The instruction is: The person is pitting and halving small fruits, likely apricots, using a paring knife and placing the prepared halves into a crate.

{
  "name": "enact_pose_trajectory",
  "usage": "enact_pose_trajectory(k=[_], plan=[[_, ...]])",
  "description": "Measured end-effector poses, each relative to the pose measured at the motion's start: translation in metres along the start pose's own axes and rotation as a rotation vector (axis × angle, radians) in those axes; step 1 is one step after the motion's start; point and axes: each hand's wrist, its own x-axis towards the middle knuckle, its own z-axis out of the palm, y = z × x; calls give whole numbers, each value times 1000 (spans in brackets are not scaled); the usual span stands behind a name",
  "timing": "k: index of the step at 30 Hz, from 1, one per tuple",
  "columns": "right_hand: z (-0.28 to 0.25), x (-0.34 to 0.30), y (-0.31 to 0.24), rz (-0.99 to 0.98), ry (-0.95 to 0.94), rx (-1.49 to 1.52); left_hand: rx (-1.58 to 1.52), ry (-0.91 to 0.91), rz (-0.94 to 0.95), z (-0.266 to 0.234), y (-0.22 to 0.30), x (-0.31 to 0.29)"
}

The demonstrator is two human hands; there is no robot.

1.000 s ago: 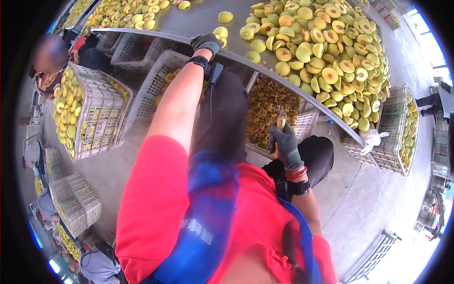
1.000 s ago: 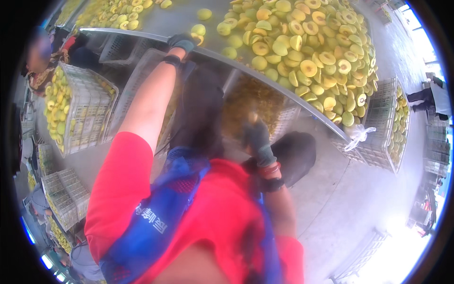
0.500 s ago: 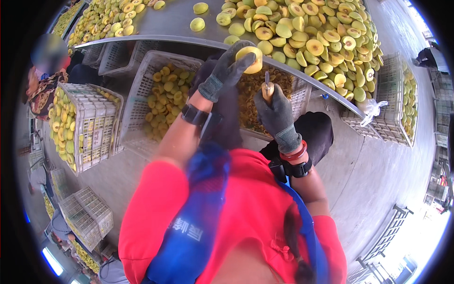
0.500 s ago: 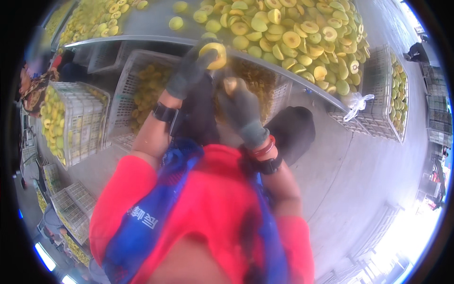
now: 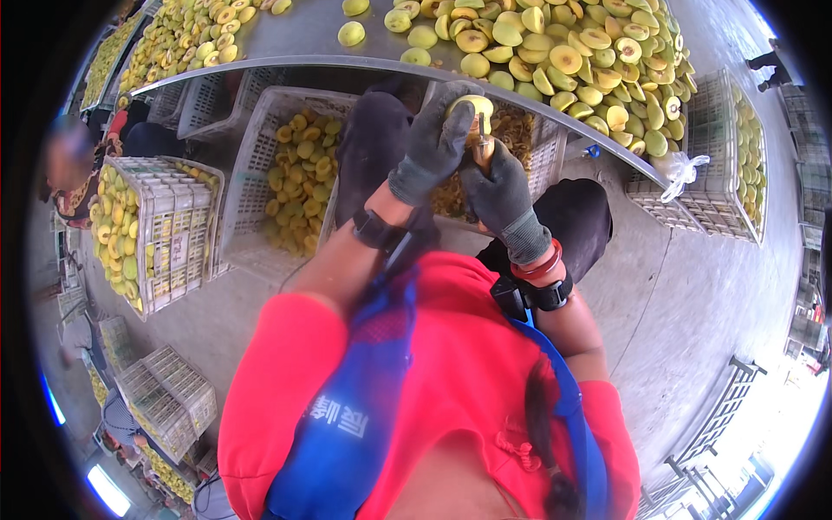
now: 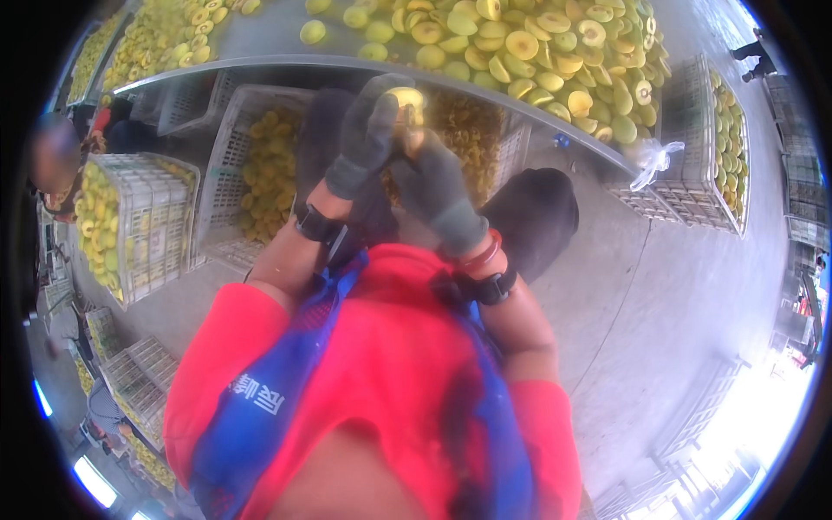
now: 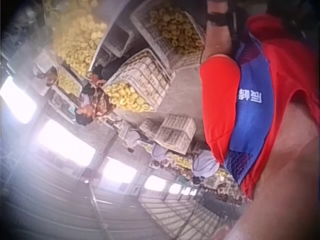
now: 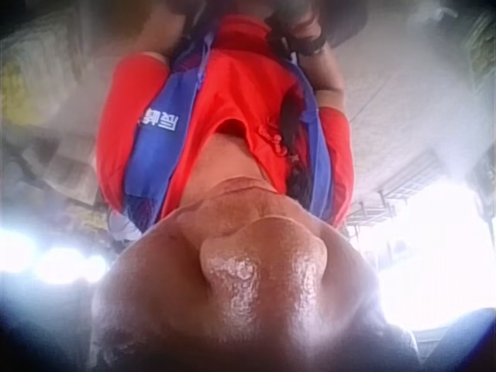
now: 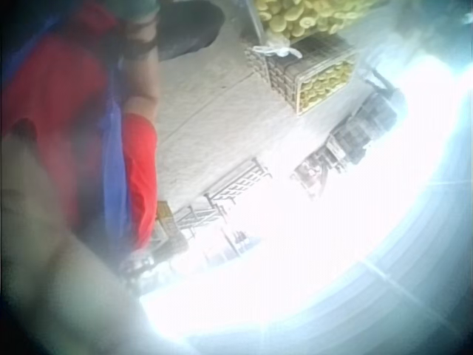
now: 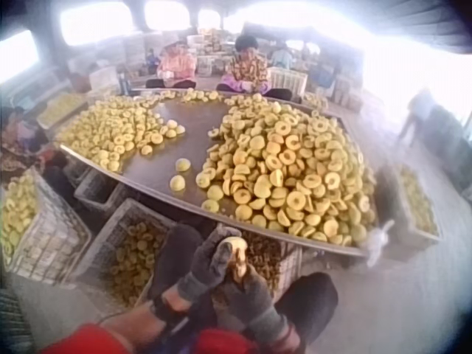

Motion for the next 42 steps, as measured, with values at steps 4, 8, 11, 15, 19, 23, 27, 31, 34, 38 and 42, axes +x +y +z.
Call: enact_pose_trajectory(k=[4,8,11,15,19,23,27,31,34,38,42], plan=[[7,1,15,-44,-10,11,126,2,56,2,2,0],[7,-3,10,16,-55,66,165,12,43,3,7,-2],[-4,-2,-6,326,-282,462,31,-35,55,-4,-5,-2],[-17,-5,-11,458,-408,667,-125,-133,-64,-7,4,-5],[-19,-5,-3,565,-507,824,-185,-248,-116,-10,7,-5],[-18,-2,-2,501,-520,865,-170,-178,-208,-5,12,-2],[-14,0,2,451,-522,838,-241,-113,-335,-2,32,-2],[-9,-1,9,359,-511,751,499,135,158,-44,1,-1],[-11,1,25,300,-405,687,445,325,12,-89,24,2],[-14,4,102,20,-374,268,1123,321,-29,-190,-10,-2],[-17,8,95,748,-51,689,1339,235,30,-205,-44,54]])
